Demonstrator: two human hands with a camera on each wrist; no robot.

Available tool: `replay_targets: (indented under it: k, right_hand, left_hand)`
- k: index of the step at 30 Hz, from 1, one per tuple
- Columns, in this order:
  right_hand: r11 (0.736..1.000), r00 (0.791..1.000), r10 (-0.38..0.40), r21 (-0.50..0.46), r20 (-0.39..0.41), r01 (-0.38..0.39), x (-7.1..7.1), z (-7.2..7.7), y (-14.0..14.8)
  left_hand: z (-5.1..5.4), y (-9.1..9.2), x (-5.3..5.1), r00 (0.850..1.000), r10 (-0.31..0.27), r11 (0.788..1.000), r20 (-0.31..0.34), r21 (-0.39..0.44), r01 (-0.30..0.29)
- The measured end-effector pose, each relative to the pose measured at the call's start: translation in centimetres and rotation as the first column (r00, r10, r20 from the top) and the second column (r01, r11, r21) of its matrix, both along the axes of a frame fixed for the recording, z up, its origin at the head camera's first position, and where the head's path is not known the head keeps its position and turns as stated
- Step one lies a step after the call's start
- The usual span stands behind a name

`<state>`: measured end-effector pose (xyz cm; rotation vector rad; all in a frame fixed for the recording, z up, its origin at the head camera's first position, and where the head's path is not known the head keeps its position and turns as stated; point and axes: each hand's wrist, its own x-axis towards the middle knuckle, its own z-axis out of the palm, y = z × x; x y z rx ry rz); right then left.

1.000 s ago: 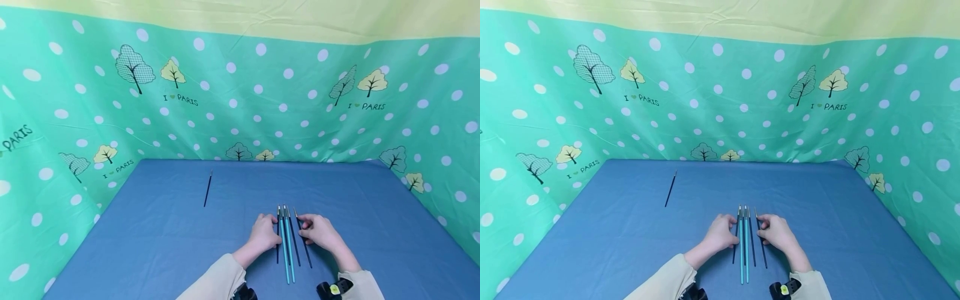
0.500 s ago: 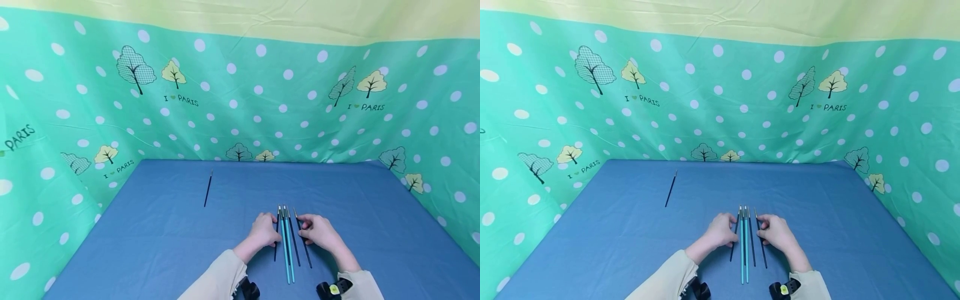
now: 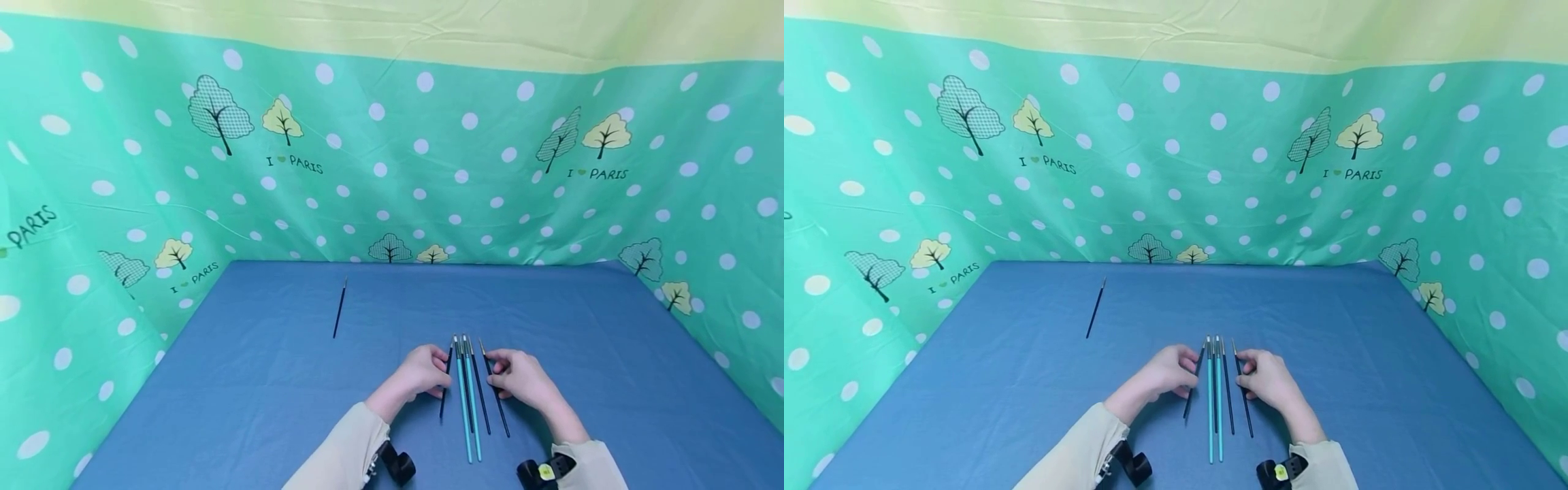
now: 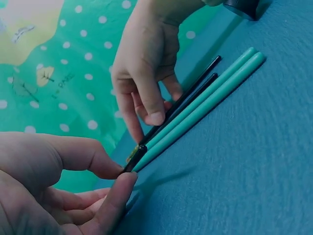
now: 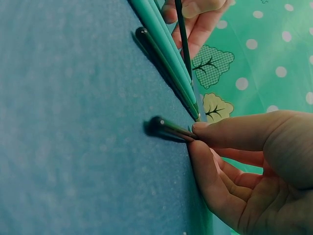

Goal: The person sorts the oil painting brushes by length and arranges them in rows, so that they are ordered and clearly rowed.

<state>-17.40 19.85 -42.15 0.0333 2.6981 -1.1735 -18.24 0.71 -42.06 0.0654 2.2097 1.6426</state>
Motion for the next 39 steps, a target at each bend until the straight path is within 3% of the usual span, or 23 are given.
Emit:
replay_targets:
  k: [16,28,39]
  right_hand:
    - [1.0,1.0,0.011,-0.021,-0.007,-0.011,-0.1,-0.2,0.0]
    - [0.999,0.999,-0.009,-0.031,0.049,0.01,-0.1,-0.2,0.1]
    - [0.999,1.0,-0.012,-0.041,0.026,0.013,-0.2,-0.2,0.1]
  left_hand:
    - [-0.7,-1.4,-1.4,0.999,0.034,0.993,-0.005,0.109,-0.033]
    - [-1.5,-3.9,-4.3,0.998,0.063,0.994,-0.031,0.094,-0.06]
    - [-0.9,-7.6,-7.0,0.991,0.132,0.988,-0.034,0.083,-0.129]
